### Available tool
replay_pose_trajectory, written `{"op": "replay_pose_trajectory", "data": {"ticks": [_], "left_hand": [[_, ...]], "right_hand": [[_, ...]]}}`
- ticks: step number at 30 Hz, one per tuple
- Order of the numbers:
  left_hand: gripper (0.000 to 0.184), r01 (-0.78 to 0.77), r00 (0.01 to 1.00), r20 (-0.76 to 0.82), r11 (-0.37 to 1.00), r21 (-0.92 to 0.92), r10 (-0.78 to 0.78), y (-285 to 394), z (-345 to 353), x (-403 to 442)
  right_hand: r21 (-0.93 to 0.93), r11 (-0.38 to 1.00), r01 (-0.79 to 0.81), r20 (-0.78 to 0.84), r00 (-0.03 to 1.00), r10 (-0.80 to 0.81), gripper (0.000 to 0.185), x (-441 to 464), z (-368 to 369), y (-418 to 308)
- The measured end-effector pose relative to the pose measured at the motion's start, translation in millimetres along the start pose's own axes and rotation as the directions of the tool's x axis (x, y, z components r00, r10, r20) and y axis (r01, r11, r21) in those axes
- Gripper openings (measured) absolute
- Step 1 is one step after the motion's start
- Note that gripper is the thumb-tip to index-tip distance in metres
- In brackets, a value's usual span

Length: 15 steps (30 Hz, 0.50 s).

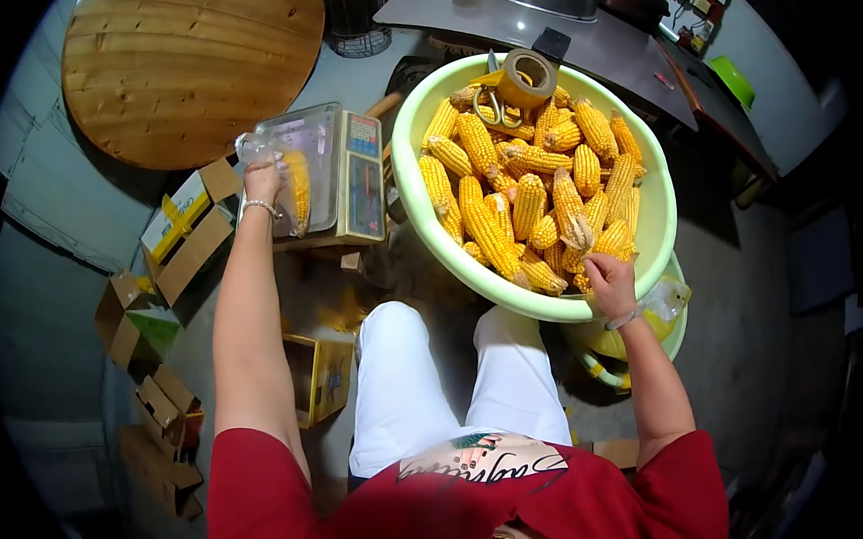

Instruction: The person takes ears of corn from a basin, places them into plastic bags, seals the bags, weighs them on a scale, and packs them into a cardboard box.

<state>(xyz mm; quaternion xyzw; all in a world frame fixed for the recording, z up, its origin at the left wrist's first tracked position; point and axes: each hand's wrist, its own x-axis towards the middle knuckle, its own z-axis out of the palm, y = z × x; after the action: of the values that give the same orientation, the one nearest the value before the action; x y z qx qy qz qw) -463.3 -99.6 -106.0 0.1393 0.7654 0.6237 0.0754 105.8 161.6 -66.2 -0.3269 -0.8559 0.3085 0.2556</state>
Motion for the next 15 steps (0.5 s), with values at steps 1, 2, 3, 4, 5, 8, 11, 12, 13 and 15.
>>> {"op": "replay_pose_trajectory", "data": {"ticks": [1, 2, 3, 4, 5, 8, 11, 12, 13, 15], "left_hand": [[0.033, 0.143, 0.990, -0.003, 0.982, -0.127, -0.144, 8, 5, 1], [0.032, 0.138, 0.990, -0.025, 0.984, -0.111, -0.142, 12, 9, 5], [0.030, 0.135, 0.989, -0.045, 0.987, -0.091, -0.139, 13, 12, 10], [0.029, 0.134, 0.988, -0.065, 0.988, -0.072, -0.138, 14, 16, 15], [0.029, 0.149, 0.983, -0.091, 0.982, -0.118, -0.160, 13, 19, 19], [0.033, 0.173, 0.966, -0.170, 0.976, -0.130, -0.193, 16, 22, 25], [0.041, 0.195, 0.957, -0.232, 0.978, 0.069, -0.174, -18, 11, 44], [0.042, 0.214, 0.951, -0.244, 0.974, 0.074, -0.190, -24, 8, 39], [0.043, 0.232, 0.945, -0.255, 0.970, 0.077, -0.206, -33, 3, 35], [0.045, 0.282, 0.930, -0.285, 0.947, 0.154, -0.231, -42, -4, 36]], "right_hand": [[-0.045, 0.999, 0.026, 0.002, 1.000, -0.026, 0.012, 0, -1, -4], [-0.045, 0.999, 0.019, 0.003, 1.000, -0.019, 0.011, 1, -1, -4], [-0.042, 0.999, 0.009, 0.004, 1.000, -0.009, 0.011, 1, -1, -4], [-0.041, 0.999, -0.001, 0.006, 1.000, 0.002, 0.011, 0, -1, -4], [-0.044, 0.999, 0.006, 0.002, 1.000, -0.005, 0.011, 0, -1, -4], [-0.045, 0.999, 0.011, 0.001, 1.000, -0.010, 0.011, 0, -1, -7], [-0.053, 0.999, -0.010, 0.016, 1.000, 0.011, 0.010, 1, -3, -14], [-0.056, 0.998, -0.005, 0.010, 1.000, 0.005, 0.010, 1, -2, -13], [-0.061, 0.998, 0.001, 0.003, 1.000, -0.001, 0.010, 1, -2, -11], [-0.061, 0.998, 0.000, -0.008, 1.000, -0.001, 0.010, 1, -1, -10]]}}
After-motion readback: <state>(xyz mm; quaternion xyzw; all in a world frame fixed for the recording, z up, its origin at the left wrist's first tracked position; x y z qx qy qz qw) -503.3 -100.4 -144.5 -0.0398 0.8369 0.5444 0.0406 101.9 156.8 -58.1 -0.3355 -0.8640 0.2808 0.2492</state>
